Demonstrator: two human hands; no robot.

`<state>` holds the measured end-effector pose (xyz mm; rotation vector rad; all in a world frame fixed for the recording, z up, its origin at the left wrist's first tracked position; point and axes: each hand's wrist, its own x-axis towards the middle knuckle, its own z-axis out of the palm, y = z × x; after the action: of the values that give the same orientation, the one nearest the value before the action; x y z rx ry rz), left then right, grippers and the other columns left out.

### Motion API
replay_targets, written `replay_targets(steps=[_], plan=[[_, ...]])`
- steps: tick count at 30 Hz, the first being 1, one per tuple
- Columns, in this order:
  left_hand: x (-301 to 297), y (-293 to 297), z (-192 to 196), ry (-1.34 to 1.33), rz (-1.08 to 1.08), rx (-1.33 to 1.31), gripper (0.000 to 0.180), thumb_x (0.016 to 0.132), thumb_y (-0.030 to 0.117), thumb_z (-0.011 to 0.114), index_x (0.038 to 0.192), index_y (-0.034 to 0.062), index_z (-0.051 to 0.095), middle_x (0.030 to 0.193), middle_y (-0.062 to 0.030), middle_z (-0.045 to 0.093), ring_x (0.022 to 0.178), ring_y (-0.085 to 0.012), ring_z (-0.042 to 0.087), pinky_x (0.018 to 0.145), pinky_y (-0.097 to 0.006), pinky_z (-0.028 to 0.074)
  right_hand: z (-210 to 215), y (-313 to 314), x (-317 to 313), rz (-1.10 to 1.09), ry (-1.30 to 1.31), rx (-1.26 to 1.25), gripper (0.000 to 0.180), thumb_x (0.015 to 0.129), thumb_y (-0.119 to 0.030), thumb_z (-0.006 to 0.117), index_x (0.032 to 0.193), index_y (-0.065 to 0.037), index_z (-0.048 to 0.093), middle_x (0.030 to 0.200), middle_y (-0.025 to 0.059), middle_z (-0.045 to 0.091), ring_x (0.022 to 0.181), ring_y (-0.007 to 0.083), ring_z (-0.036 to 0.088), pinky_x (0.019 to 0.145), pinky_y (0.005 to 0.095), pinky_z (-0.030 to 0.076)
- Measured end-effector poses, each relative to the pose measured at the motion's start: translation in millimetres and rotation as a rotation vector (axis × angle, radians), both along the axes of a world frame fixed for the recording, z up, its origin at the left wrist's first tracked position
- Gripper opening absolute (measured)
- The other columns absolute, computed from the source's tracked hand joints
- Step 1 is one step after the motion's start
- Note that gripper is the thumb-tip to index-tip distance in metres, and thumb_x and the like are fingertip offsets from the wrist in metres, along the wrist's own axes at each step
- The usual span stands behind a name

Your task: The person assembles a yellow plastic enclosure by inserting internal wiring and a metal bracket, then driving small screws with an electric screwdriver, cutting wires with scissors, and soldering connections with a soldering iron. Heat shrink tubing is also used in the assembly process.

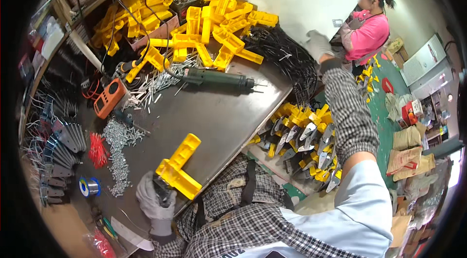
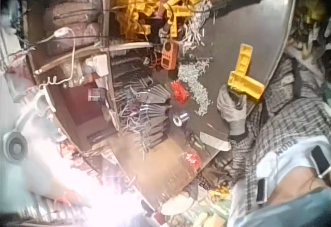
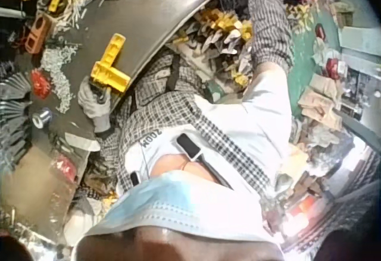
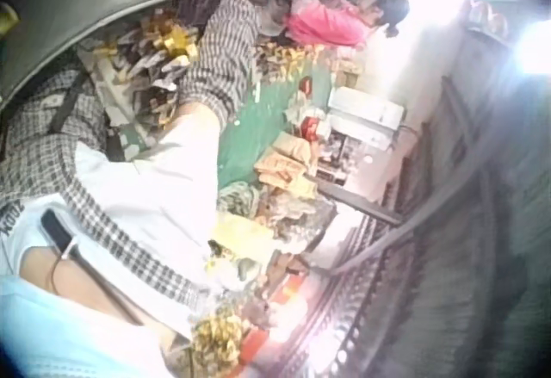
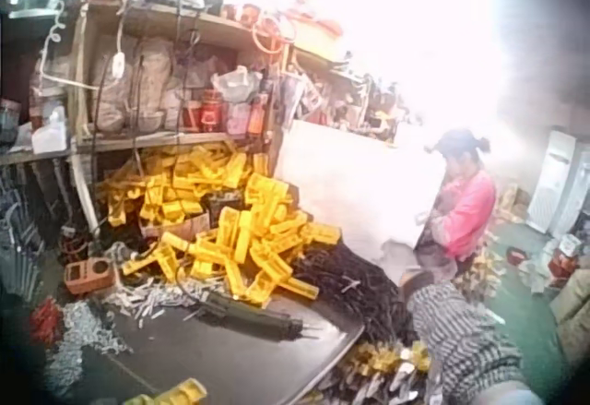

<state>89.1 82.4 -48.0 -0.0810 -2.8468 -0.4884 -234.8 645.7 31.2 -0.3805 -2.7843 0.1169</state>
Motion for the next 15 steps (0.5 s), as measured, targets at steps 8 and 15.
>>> replay_targets(steps=[8, 15], plan=[[-9, -11, -4, -0.010, 0.040, -0.017, 0.088, 0.070, 0.049, 0.073, 0.138, 0.0041, 0.039, 0.128, -0.0184, 0.049, 0.118, -0.0378, 0.045, 0.103, -0.050, 0.033, 6, -11, -25, 0.119, -0.259, 0.119, 0.030, 0.083, -0.026, 0.056, 0.103, -0.007, 0.070, 0.095, 0.0193, 0.069, 0.092, 0.0339, 0.066, 0.086, 0.0405, 0.051], [-14, -9, 5, 0.011, -0.050, -0.113, 0.084, 0.078, 0.051, 0.068, 0.140, 0.0023, 0.037, 0.133, -0.0201, 0.046, 0.123, -0.0386, 0.044, 0.105, -0.050, 0.033, 20, -27, -17, 0.142, 0.198, 0.273, 0.026, 0.094, -0.025, 0.048, 0.099, -0.005, 0.063, 0.076, 0.0126, 0.066, 0.072, 0.0294, 0.067, 0.067, 0.0382, 0.054]])
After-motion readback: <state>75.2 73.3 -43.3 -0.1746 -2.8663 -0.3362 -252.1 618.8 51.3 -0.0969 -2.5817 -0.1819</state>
